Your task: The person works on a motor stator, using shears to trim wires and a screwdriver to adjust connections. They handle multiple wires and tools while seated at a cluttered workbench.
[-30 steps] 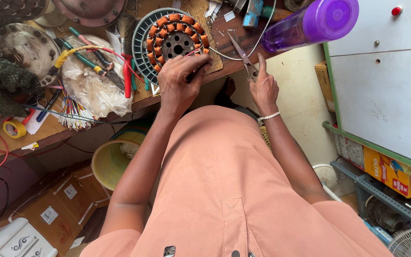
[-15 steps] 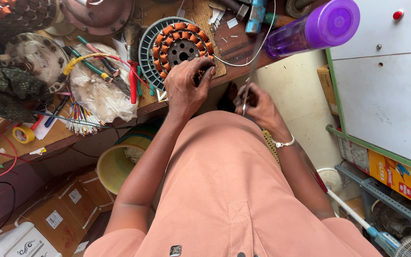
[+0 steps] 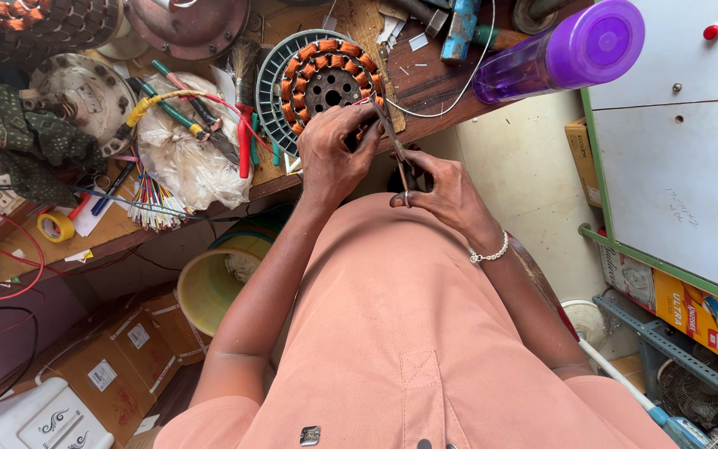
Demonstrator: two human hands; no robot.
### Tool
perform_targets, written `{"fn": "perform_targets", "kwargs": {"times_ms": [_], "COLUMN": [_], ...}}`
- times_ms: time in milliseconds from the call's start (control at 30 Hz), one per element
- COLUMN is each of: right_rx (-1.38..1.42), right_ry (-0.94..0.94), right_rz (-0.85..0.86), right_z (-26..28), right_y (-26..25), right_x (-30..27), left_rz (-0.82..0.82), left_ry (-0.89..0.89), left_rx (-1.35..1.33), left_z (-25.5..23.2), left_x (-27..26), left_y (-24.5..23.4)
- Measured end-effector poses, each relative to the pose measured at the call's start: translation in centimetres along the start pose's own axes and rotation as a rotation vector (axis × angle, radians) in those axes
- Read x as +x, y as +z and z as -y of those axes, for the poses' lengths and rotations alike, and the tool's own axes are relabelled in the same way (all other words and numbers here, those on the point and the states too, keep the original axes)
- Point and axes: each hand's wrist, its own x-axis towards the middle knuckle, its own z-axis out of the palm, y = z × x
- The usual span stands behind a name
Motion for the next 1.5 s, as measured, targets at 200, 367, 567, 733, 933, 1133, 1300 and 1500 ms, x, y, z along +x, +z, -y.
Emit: {"fn": "perform_targets", "kwargs": {"times_ms": [200,367,567,733,933,1133,1300,1500], "right_rx": [-0.023,-0.061,-0.077,0.072,-0.164,-0.314,-0.369,-0.741], "right_ry": [-0.014,0.017,0.039,-0.107,0.114,0.260,0.141,-0.098], "right_rz": [-0.009,-0.019,-0.020,-0.087,-0.211,-0.218,-0.283,-0.217], "right_z": [-0.9,-0.9,-1.3,-3.6,-8.0,-11.1,-12.0,-13.8], "right_y": [0.2,0.0,-0.1,0.1,-1.5,-0.6,-0.1,-0.7], "right_x": [0.0,0.0,0.0,-0.7,1.7,3.8,6.4,10.9], "left_rz": [0.015,0.013,0.023,0.015,0.026,-0.002,-0.064,-0.118], "left_ry": [-0.025,-0.001,-0.056,-0.028,0.012,0.031,0.015,0.079], "left_rx": [-0.039,-0.061,-0.082,-0.060,-0.067,0.050,0.018,-0.069], "left_z": [0.0,0.0,-0.4,-0.8,-0.8,-0.7,-0.6,-2.3], "left_x": [0.2,0.2,0.4,0.6,0.8,0.1,-0.2,0.6], "left_y": [0.0,-0.3,-0.4,-0.5,-0.8,-0.2,0.2,-0.8]}}
